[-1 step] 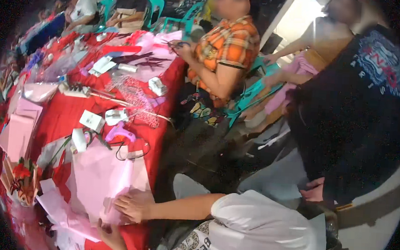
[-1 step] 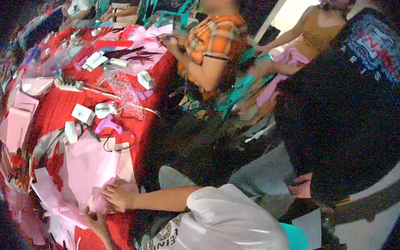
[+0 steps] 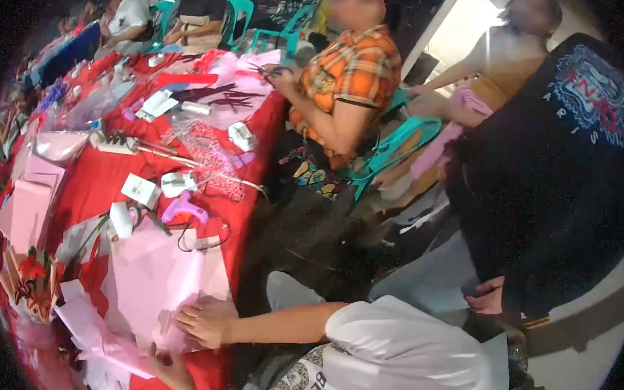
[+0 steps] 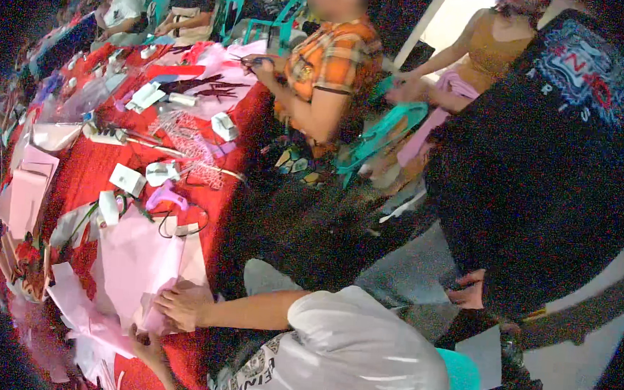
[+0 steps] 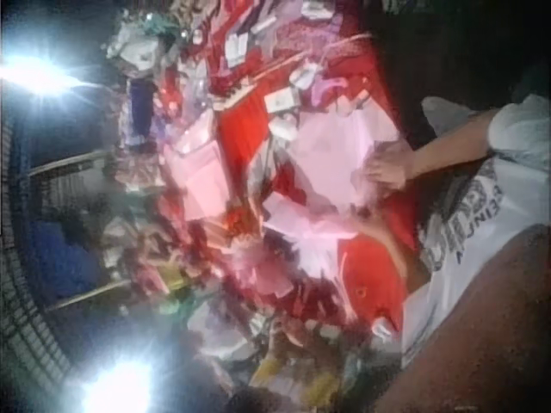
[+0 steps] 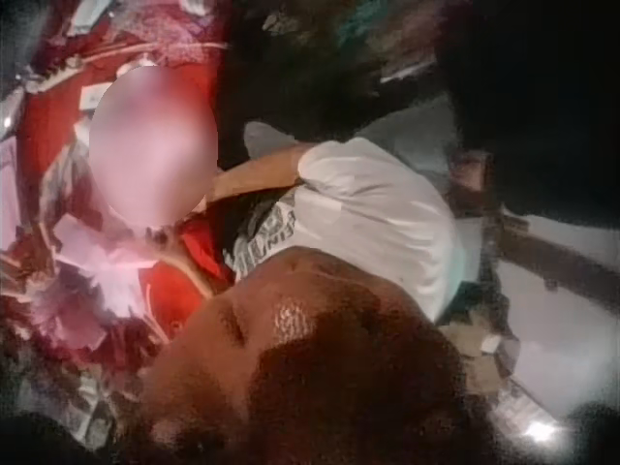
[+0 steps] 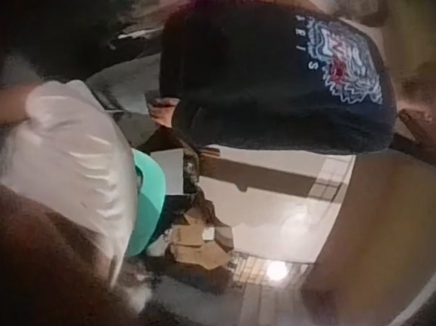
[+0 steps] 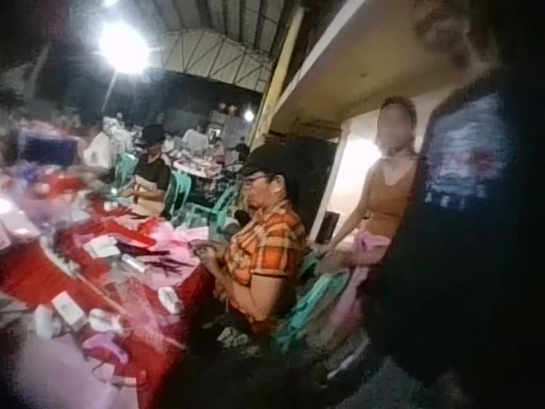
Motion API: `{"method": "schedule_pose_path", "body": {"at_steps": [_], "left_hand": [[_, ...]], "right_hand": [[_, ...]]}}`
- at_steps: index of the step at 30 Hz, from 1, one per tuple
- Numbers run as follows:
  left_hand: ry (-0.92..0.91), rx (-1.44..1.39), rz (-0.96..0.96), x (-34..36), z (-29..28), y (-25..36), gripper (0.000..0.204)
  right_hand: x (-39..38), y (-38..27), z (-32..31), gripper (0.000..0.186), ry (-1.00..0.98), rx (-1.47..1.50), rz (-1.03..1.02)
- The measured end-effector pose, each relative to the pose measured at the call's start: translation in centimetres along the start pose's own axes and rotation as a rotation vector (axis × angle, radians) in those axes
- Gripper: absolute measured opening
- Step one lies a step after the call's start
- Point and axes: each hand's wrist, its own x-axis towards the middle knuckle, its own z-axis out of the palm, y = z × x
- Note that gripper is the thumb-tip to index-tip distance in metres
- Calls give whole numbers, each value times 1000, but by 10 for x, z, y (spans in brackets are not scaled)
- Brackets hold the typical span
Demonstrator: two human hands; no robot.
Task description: The person folds and wraps sheets of pink paper around a bundle of materials on a red-covered table. They use their hands to smooth the paper and secure the folds.
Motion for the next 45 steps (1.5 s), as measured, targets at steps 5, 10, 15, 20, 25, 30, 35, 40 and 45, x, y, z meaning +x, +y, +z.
{"method": "schedule_pose_path", "body": {"at_steps": [5, 10, 15, 20, 25, 30, 35, 40, 45], "left_hand": [[-5, 141, -124, 13, -20, -56, 40], [292, 139, 10, -6, 0, -17, 39], [356, 377, 198, -38, 22, 41, 29], [522, 534, 330, -56, 37, 52, 22], [448, 563, 166, -64, 14, -20, 33], [381, 471, 141, -67, 26, -18, 34], [391, 428, 87, -68, 22, -15, 30], [423, 428, 43, -66, 20, -4, 31], [407, 380, 110, -67, 18, -6, 31]], "right_hand": [[4, -4, 17, 52, 51, 33, -15], [-4, -3, 18, 52, 143, -34, -23], [-10, 11, 32, 54, 142, 32, 15], [-7, 11, 32, 55, 186, 13, 2], [-3, 3, 21, 55, 113, -105, 43], [-9, 11, 24, 53, 146, -82, 83], [-9, 7, 23, 56, 233, -22, 33], [-2, 5, 22, 59, 170, -1, 35], [-4, 5, 18, 53, 171, 4, 22]]}}
